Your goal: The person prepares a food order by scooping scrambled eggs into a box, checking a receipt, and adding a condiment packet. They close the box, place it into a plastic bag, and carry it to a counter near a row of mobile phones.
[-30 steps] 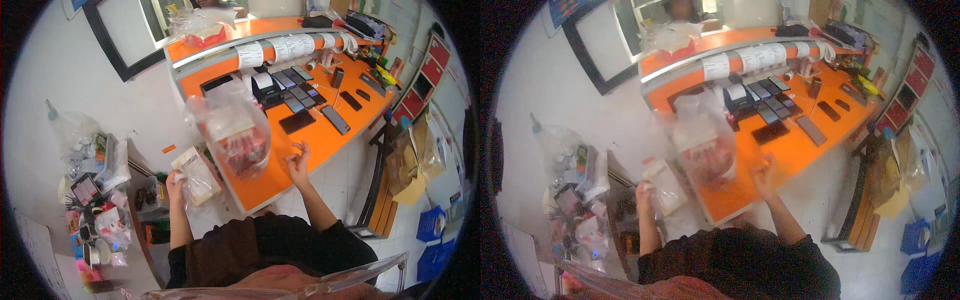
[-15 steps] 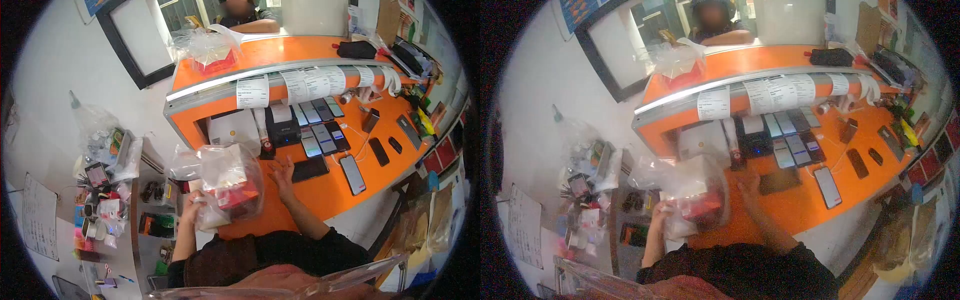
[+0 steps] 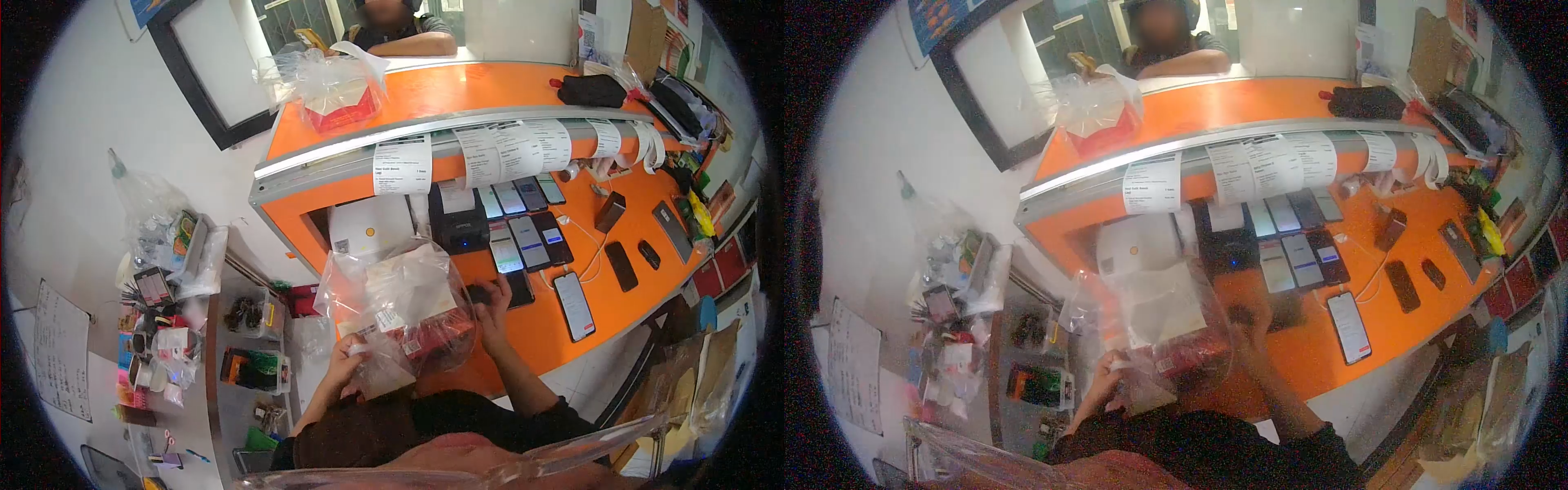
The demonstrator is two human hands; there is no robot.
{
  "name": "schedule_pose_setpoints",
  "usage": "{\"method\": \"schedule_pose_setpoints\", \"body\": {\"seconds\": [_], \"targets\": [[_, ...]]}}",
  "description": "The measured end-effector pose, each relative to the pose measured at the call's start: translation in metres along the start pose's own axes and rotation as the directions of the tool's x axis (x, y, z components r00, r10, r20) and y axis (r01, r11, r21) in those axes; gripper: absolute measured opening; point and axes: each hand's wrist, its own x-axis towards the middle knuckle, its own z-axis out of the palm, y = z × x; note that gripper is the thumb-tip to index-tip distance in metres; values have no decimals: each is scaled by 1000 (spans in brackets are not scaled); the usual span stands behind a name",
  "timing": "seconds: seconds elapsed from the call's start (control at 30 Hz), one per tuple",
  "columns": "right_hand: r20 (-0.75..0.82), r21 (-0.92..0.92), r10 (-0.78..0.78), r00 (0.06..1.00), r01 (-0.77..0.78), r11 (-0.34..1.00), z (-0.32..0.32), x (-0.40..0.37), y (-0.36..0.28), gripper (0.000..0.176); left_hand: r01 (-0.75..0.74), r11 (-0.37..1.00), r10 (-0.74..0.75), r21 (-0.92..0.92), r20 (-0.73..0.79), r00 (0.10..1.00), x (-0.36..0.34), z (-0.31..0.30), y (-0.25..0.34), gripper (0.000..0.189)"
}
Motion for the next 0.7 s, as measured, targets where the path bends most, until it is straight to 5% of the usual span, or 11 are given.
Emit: {"method": "schedule_pose_setpoints", "body": {"seconds": [0.13,0.23,0.33,0.4,0.53,0.7], "targets": [[-118,-71,-77,990,69,995,3,-18,7,65,-4,1000,3,-4,-26,1000,-5,4,5,15],[-203,14,102,974,-101,995,12,-33,-7,64,-27,999,27,41,-9,1000,-7,0,2,16],[-250,-240,-3,968,-59,969,5,-45,-12,66,-19,1000,19,15,28,999,-4,-4,-2,15],[-280,-190,-15,960,-40,981,-3,-54,-11,67,48,999,-48,-8,7,999,-5,-3,1,15],[-376,-123,27,926,-79,989,-15,-76,-26,71,-153,987,151,57,48,987,-5,-3,-5,15],[-365,-347,-1,931,-135,928,-14,-103,-24,72,-217,955,218,204,15,976,-3,-8,-25,15]]}}
